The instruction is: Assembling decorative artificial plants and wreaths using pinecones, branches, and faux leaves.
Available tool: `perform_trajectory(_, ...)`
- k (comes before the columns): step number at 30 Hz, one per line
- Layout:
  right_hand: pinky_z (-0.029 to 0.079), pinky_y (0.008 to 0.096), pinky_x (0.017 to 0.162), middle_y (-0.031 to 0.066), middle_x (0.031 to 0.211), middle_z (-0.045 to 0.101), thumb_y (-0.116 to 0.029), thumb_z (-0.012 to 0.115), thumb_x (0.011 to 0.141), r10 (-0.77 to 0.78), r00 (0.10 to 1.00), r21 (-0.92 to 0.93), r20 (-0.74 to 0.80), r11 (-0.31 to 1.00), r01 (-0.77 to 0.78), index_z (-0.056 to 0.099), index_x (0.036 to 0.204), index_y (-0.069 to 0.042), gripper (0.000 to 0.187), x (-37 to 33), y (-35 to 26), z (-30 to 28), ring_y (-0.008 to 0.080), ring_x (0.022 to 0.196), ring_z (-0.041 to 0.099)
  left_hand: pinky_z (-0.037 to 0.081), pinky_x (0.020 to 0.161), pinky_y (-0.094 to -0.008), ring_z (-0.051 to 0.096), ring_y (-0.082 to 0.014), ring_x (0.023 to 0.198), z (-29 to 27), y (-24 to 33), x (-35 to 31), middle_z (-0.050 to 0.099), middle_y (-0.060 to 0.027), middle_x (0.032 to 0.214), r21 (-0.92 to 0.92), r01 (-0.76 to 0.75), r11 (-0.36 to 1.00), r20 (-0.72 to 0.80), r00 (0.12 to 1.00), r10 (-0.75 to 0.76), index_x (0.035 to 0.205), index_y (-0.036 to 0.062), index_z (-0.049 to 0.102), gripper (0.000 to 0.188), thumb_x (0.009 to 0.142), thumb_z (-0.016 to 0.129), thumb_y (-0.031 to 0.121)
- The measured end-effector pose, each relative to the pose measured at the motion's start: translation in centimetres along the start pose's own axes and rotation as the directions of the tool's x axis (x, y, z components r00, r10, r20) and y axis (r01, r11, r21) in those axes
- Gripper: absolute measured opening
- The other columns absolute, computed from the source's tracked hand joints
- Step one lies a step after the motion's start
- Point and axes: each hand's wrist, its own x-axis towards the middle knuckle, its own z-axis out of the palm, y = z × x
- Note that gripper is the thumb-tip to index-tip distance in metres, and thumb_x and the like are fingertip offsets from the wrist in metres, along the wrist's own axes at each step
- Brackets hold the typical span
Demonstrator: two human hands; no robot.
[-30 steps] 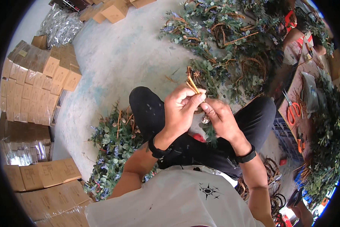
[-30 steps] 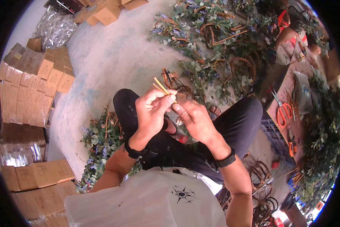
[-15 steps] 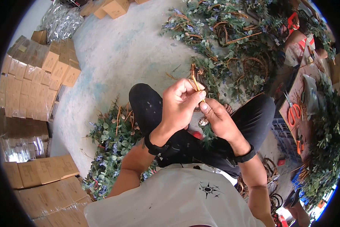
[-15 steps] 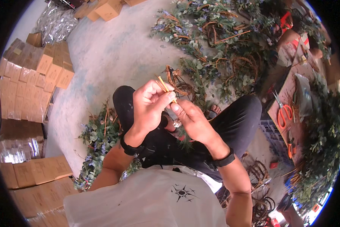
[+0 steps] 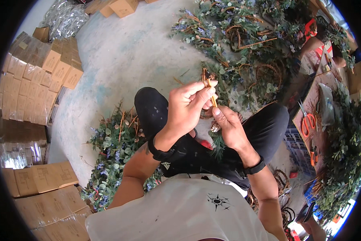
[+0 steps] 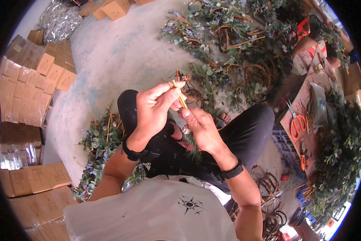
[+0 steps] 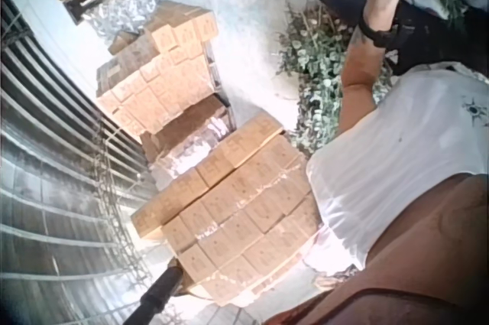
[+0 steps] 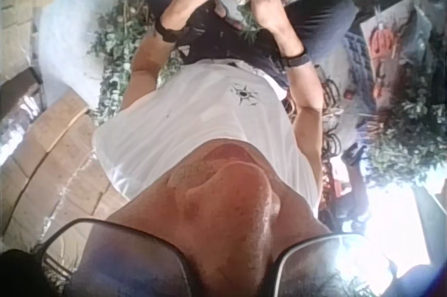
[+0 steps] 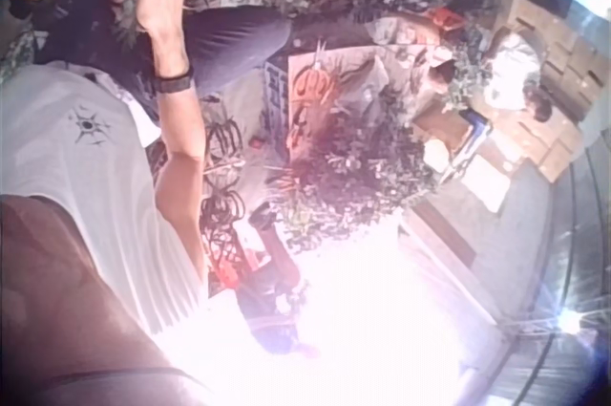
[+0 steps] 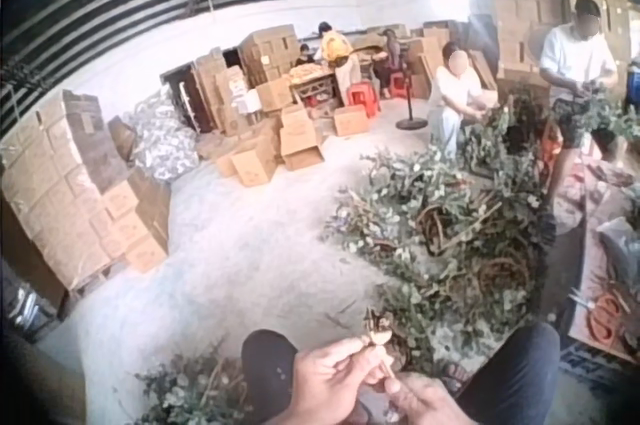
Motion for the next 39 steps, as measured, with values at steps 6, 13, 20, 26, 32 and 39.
perform_trajectory(6,0.050,0.0377,0.085,0.0112,0.101,0.069,-0.036,0.049,0.111,0.019,0.998,0.135,-0.059,0.991,-0.011,0.069,0.119,0.002,0.043,-0.8,0.3,1.6,0.0223,0.092,0.063,0.055,0.061,-0.0226,0.066,-0.0070,0.070,-1.6,0.2,1.0,0.073,-0.0075,0.083,-0.035,0.225,0.974,0.183,0.959,-0.215,0.116,-0.0050,0.073,0.023,0.102,0.065,0.012)
perform_trajectory(13,0.050,0.0340,0.081,0.0082,0.096,0.068,-0.033,0.052,0.110,-0.016,0.996,0.187,-0.082,0.982,0.031,0.070,0.108,0.001,0.039,-0.6,1.3,0.2,0.0178,0.090,0.062,0.060,0.074,-0.0270,0.073,-0.0169,0.096,-0.1,0.9,0.8,0.075,-0.0102,0.114,0.129,-0.261,0.957,-0.021,0.964,0.266,0.124,0.0023,0.072,0.027,0.099,0.066,0.013)
perform_trajectory(20,0.052,0.0306,0.077,0.0052,0.097,0.068,-0.036,0.050,0.110,0.085,0.986,0.278,0.142,0.953,-0.122,0.068,0.110,-0.001,0.039,-1.5,-0.6,-0.5,0.0140,0.089,0.062,0.057,0.078,-0.0304,0.070,-0.0262,0.116,-3.7,1.0,3.3,0.074,-0.0051,0.123,0.537,-0.839,-0.094,0.686,0.369,0.628,0.114,0.0122,0.077,0.027,0.091,0.065,0.017)
perform_trajectory(26,0.053,0.0325,0.076,0.0052,0.083,0.068,-0.032,0.051,0.110,0.051,0.991,0.400,0.125,0.911,-0.098,0.066,0.100,0.000,0.037,-1.5,-1.1,-0.1,0.0153,0.079,0.065,0.057,0.077,-0.0304,0.073,-0.0248,0.110,-2.8,0.4,4.8,0.076,-0.0083,0.113,0.454,-0.891,-0.023,0.672,0.325,0.666,0.107,0.0081,0.078,0.023,0.087,0.069,0.013)
perform_trajectory(32,0.051,0.0340,0.080,0.0065,0.091,0.067,-0.033,0.049,0.111,-0.114,0.993,0.225,0.016,0.969,0.108,0.067,0.106,-0.001,0.038,-1.8,0.6,0.0,0.0165,0.085,0.062,0.062,0.077,-0.0359,0.076,-0.0282,0.092,0.4,-3.1,2.9,0.077,-0.0101,0.106,0.240,-0.805,0.542,0.392,0.591,0.705,0.111,0.0033,0.072,0.037,0.075,0.074,-0.005)
perform_trajectory(39,0.051,0.0353,0.081,0.0114,0.088,0.068,-0.031,0.048,0.111,-0.083,0.975,0.270,0.208,0.963,0.024,0.064,0.106,0.002,0.037,-1.6,-2.5,-1.7,0.0200,0.085,0.062,0.062,0.073,-0.0364,0.077,-0.0302,0.088,0.5,-2.7,2.4,0.077,-0.0151,0.102,0.337,-0.790,0.512,0.330,0.609,0.722,0.109,-0.0009,0.071,0.025,0.085,0.067,-0.007)
